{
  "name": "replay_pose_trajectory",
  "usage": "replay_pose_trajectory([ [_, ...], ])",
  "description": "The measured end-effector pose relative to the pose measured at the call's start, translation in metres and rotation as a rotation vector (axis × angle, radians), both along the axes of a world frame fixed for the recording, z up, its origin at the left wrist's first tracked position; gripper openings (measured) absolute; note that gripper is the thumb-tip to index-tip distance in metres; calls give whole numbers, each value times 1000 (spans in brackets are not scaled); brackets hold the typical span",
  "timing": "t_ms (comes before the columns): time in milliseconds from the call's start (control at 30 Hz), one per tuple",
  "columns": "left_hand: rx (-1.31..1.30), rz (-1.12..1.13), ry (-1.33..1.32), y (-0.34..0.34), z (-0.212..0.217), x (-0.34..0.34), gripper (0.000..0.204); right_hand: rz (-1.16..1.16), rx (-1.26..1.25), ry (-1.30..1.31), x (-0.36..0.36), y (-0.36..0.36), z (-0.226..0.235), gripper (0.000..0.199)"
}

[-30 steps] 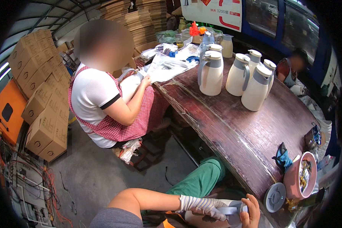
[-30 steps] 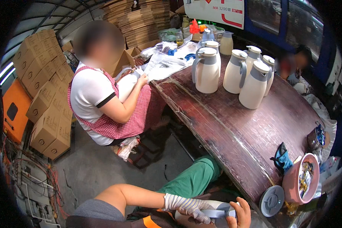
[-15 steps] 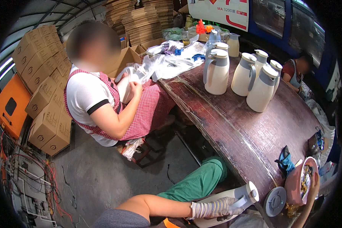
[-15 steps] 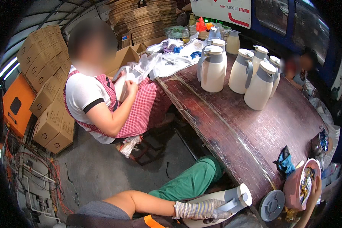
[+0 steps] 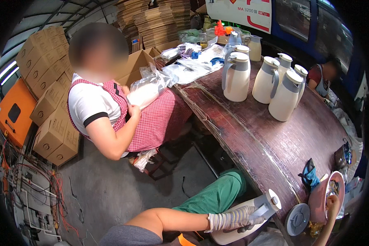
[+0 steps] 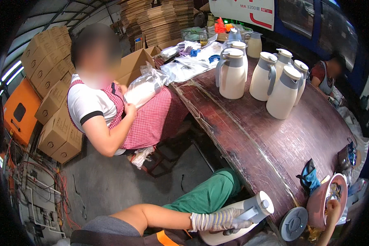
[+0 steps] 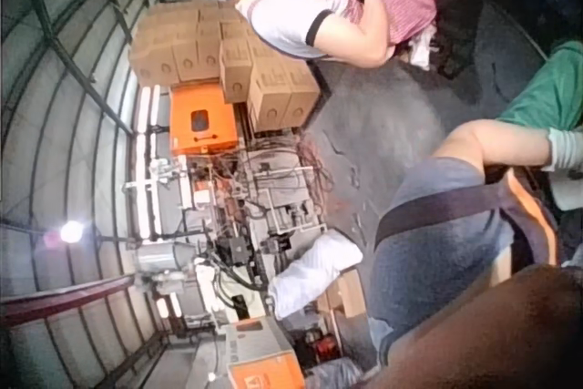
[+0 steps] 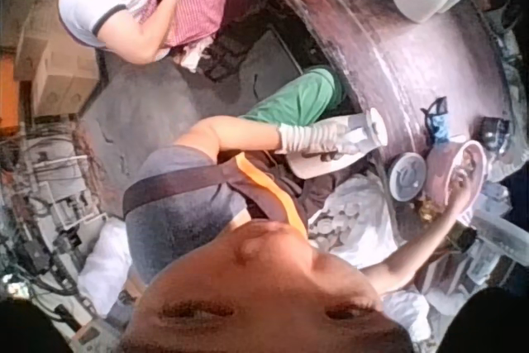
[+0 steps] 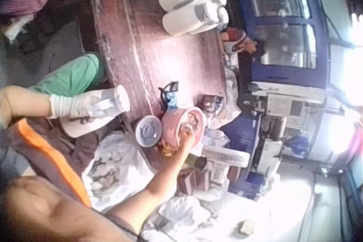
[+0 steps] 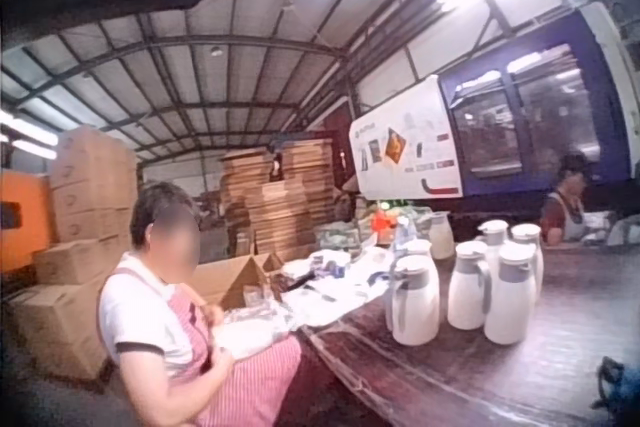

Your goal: The person assembles white plastic pitchers by attaching lids and rubber stoppers. They pick up each pitcher, fit the lid, insert a stopper, and place the finished unit on the table. The person also wipes the exterior of some pitchers with a cloth.

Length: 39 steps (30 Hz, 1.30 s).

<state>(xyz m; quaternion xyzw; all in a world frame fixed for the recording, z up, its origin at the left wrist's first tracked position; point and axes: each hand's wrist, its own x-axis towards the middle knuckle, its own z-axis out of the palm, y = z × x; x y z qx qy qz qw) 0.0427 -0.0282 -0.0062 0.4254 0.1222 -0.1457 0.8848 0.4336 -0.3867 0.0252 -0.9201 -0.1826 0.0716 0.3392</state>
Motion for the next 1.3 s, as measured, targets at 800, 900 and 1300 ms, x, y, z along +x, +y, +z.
replay_pose_trajectory([
  [800, 144, -1, 152, 19, 59, -5, 26, -407, -193, -630, -45, -4, 45, 29],
  [900, 153, 30, 145, 23, 61, -7, 26, -372, -171, -435, -78, 42, 76, 35],
  [1300, 114, -33, 156, 19, 62, -1, 29, 165, -648, -10, -43, 3, 36, 33],
])
